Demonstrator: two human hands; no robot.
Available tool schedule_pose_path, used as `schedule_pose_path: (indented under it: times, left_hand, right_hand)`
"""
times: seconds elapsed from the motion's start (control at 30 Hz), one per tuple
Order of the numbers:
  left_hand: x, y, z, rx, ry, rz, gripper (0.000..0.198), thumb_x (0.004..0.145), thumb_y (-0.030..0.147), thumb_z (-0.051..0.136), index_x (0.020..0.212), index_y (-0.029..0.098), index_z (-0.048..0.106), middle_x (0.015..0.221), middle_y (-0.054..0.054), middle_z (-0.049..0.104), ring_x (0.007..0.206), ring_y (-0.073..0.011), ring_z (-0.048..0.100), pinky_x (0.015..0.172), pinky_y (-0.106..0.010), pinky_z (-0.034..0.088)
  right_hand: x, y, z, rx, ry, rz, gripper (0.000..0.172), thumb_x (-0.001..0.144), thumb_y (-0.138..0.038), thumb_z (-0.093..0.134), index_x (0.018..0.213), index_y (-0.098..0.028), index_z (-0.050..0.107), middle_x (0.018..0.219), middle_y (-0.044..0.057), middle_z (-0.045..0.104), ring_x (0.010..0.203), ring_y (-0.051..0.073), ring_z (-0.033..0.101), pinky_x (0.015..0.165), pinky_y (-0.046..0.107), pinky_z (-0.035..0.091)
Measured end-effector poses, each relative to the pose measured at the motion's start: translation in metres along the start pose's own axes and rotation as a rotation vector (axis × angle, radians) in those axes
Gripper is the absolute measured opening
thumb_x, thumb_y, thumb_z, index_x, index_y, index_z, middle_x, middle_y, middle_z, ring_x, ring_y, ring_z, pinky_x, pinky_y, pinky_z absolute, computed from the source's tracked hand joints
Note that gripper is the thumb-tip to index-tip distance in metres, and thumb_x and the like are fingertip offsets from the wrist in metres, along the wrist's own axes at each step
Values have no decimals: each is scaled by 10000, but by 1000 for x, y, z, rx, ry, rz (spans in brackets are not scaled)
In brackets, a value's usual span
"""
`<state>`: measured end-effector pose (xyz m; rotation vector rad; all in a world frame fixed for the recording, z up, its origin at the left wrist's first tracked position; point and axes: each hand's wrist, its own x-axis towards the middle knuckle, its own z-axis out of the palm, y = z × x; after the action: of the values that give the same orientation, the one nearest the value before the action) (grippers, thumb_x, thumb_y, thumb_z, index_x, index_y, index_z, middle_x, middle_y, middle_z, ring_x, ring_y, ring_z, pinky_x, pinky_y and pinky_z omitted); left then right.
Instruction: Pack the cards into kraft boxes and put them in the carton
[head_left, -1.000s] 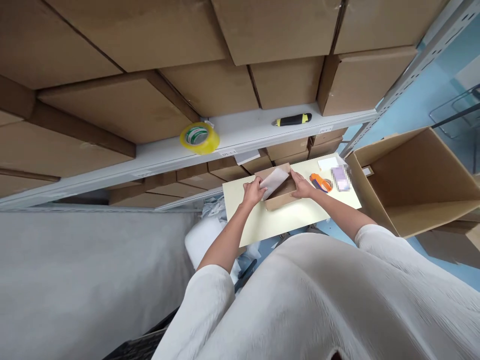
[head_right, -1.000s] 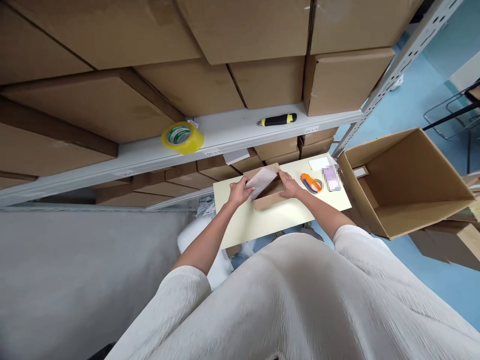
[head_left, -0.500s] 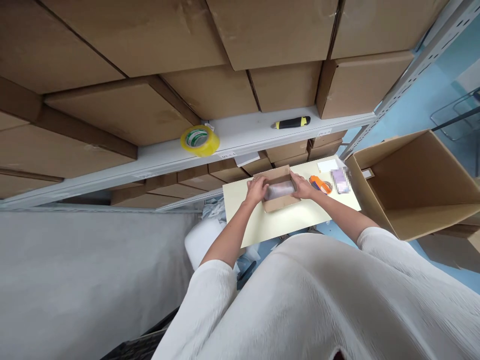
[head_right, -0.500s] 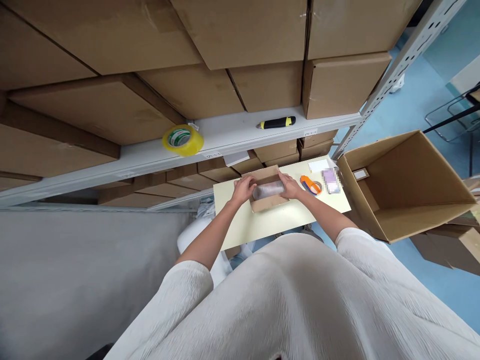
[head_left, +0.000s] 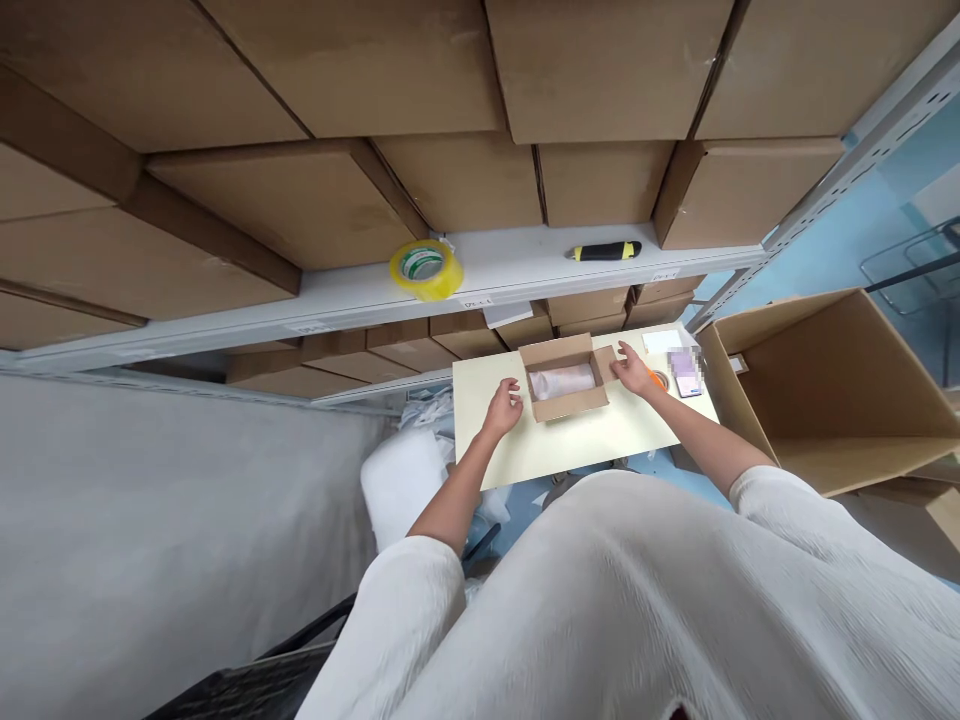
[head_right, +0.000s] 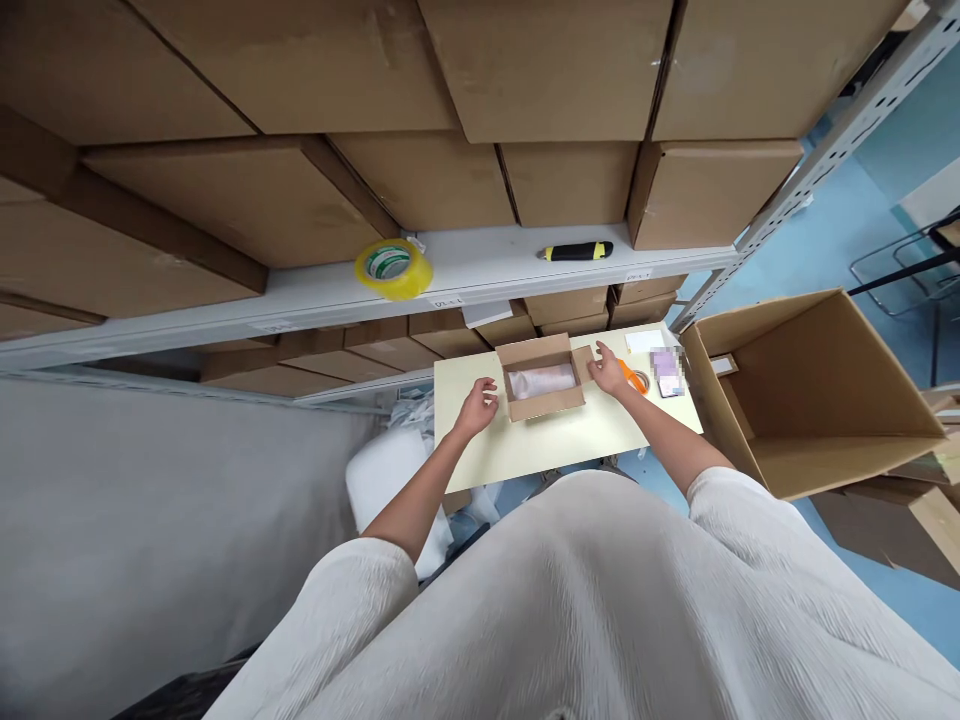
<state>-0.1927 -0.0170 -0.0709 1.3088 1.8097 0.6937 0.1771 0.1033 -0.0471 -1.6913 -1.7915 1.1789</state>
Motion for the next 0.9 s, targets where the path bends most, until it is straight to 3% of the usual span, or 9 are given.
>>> schedule_pose_path:
  times: [0.13,0.27,0.43,0.57,0.7,0.9]
  left_hand:
    - [-14,-6,3,60,-136,-8,898,796,169,742,1620,286,405,1458,-135,611,1122,-241,691,1000,-433,583]
    - [-22,0,6,103,-212,23,1153,787,268,845,1750,280,212,1541,-166,563,1184,-277,686,1021,-448,572]
    - [-25,11,4,93,-204,35,1200,810,313,885,1769,293,164,1491,-155,617,1175,-275,701,989,-413,574]
    - [-32,18,-2,83,-205,14,1165,819,314,895,1759,310,206,1472,-135,642,1197,-271,701,997,-395,571]
    - [-39,24,-6,49,-200,-16,1121,826,325,895,1745,317,253,1479,-128,638,1200,-260,693,1023,-404,568]
    - [-36,28,-2,-67,-143,-73,1067,845,391,893,1724,293,298,1467,-141,637,1173,-244,697,993,-403,593]
  right_hand:
    - [5,-5,-2,138,38,114,631,973,-347,498,1590,-218,491,1321,122,747,1057,249,763,1024,473,637]
    - [4,-17,3,283,-36,135,499,954,-266,511,1444,-205,589,1165,110,791,878,201,784,918,416,674]
    - [4,-29,11,97,-103,76,485,859,-201,653,1342,-236,669,992,37,797,850,206,768,904,396,660]
    - [15,-28,15,-88,-94,27,589,812,-246,751,1396,-236,668,1206,74,756,964,232,743,952,430,648]
    - [29,-22,17,-53,-133,-10,808,811,-270,787,1585,-271,553,1472,133,616,1121,268,704,978,465,650]
    - [40,-21,20,1,-251,-25,1004,752,-211,773,1693,-322,440,1617,151,474,1327,340,607,986,504,658]
